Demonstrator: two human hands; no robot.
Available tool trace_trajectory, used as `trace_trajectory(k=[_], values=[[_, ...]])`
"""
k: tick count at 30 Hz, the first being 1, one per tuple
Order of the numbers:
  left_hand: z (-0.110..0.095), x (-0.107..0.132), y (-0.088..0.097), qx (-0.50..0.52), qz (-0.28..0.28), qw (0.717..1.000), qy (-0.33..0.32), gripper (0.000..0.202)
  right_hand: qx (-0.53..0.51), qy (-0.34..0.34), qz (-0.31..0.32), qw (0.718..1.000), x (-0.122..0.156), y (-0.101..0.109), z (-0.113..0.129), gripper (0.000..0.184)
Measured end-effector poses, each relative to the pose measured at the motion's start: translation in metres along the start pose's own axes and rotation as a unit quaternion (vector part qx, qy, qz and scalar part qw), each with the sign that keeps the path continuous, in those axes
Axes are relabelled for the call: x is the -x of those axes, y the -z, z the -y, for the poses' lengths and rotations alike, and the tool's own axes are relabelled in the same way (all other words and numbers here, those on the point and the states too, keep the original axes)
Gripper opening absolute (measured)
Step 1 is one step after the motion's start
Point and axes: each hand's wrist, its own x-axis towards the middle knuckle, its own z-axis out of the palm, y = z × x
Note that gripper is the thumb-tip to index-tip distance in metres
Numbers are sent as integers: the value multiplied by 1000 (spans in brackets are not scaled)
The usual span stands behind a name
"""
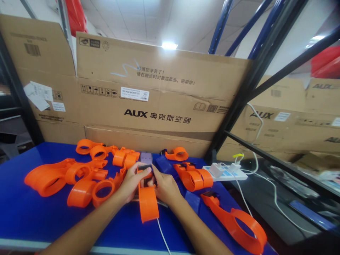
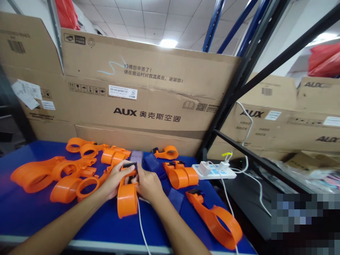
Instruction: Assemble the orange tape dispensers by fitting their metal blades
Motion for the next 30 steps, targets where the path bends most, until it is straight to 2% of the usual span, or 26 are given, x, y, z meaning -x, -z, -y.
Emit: trace_trajectory(k=[3,8,13,17,24,27,30], values=[[-1,2,0,9,12,1000,13,41,-9,15,-6,1000,0,-1,-1,62],[3,2,3,-13,13,999,46,40,9,12,-41,999,-1,0,-5,50],[3,1,2,-29,2,999,31,39,-16,16,-43,999,-3,4,-5,47],[-2,3,-2,-22,13,999,34,39,-65,6,-40,997,-8,15,-4,36],[-13,2,0,24,-5,1000,9,38,-103,-101,-123,982,-13,37,-22,15],[-15,1,2,32,-13,999,5,37,-92,-104,-94,986,-13,43,-31,14],[-14,0,3,18,-11,1000,9,33,-67,-77,-22,994,-14,48,-35,21]])
